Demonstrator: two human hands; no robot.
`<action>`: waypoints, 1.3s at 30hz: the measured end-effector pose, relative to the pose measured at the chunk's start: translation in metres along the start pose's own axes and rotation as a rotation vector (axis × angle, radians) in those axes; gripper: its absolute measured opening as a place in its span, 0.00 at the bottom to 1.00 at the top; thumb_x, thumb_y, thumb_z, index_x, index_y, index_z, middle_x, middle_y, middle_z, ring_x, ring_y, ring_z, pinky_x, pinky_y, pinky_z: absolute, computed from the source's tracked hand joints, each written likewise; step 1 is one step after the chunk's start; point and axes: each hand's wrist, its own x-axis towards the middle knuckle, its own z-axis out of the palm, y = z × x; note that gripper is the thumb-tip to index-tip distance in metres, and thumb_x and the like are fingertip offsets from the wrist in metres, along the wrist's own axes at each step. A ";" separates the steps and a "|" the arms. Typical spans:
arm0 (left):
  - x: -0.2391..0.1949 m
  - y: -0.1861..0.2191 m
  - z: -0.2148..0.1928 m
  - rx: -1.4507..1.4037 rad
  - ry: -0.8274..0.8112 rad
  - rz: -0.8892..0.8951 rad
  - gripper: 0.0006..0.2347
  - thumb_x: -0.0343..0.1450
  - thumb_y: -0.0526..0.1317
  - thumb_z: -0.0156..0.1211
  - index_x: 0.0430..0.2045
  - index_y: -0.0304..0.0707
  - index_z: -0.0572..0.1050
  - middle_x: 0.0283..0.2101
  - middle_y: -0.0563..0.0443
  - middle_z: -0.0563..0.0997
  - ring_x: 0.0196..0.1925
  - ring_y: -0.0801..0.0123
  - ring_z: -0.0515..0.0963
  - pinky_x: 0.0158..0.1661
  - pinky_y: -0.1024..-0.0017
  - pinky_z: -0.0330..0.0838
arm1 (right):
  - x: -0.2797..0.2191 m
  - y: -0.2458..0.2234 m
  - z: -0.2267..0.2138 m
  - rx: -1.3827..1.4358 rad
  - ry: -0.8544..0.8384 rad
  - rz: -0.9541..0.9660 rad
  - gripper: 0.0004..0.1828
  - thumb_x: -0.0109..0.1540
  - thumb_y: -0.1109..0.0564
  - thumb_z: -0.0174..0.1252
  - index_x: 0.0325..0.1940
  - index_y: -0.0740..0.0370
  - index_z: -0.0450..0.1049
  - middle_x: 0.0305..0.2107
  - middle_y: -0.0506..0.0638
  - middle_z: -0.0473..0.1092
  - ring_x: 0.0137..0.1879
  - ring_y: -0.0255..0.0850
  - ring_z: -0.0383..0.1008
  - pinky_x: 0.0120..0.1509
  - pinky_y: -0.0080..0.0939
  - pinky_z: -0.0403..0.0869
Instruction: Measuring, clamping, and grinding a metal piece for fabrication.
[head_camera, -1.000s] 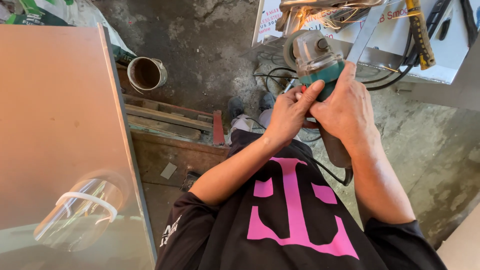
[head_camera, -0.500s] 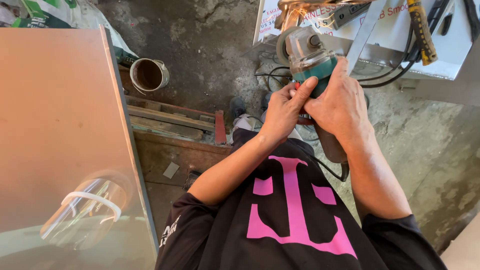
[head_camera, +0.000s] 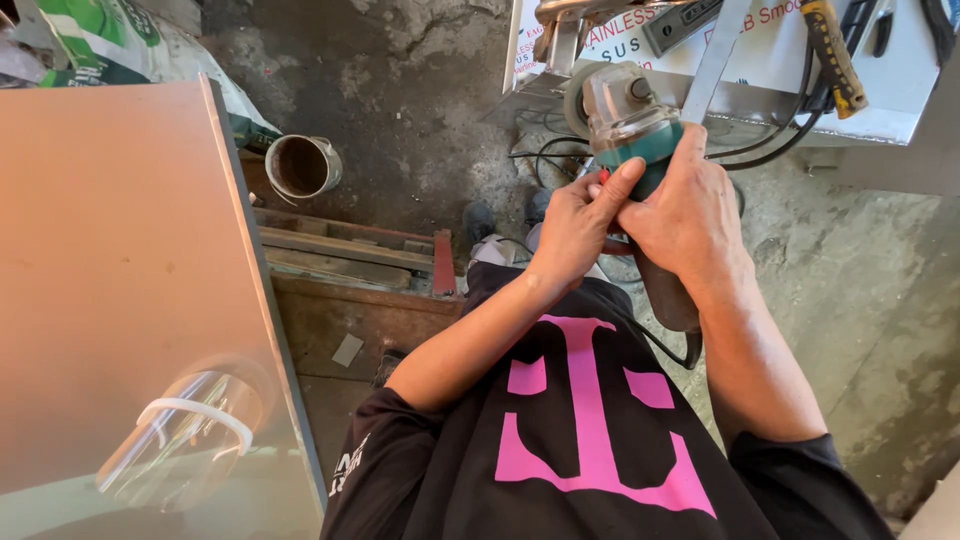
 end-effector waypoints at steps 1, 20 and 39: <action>0.000 0.002 -0.001 0.011 0.013 0.007 0.27 0.70 0.59 0.61 0.37 0.25 0.78 0.27 0.51 0.79 0.27 0.73 0.80 0.24 0.68 0.83 | 0.001 -0.002 0.000 0.001 0.009 -0.010 0.37 0.57 0.48 0.71 0.53 0.76 0.59 0.29 0.71 0.74 0.40 0.70 0.76 0.45 0.64 0.73; -0.001 0.007 -0.004 -0.012 0.026 0.006 0.27 0.69 0.59 0.62 0.40 0.26 0.77 0.31 0.51 0.81 0.30 0.72 0.83 0.25 0.69 0.84 | 0.006 0.000 0.006 0.002 -0.012 -0.033 0.37 0.58 0.50 0.68 0.57 0.78 0.58 0.29 0.72 0.74 0.41 0.71 0.75 0.45 0.64 0.73; 0.000 0.007 -0.005 -0.015 0.015 0.021 0.26 0.69 0.59 0.62 0.38 0.27 0.77 0.31 0.50 0.82 0.31 0.72 0.84 0.25 0.69 0.83 | 0.006 -0.006 0.002 0.018 -0.018 -0.027 0.40 0.57 0.50 0.69 0.60 0.78 0.57 0.28 0.70 0.74 0.40 0.70 0.76 0.45 0.63 0.73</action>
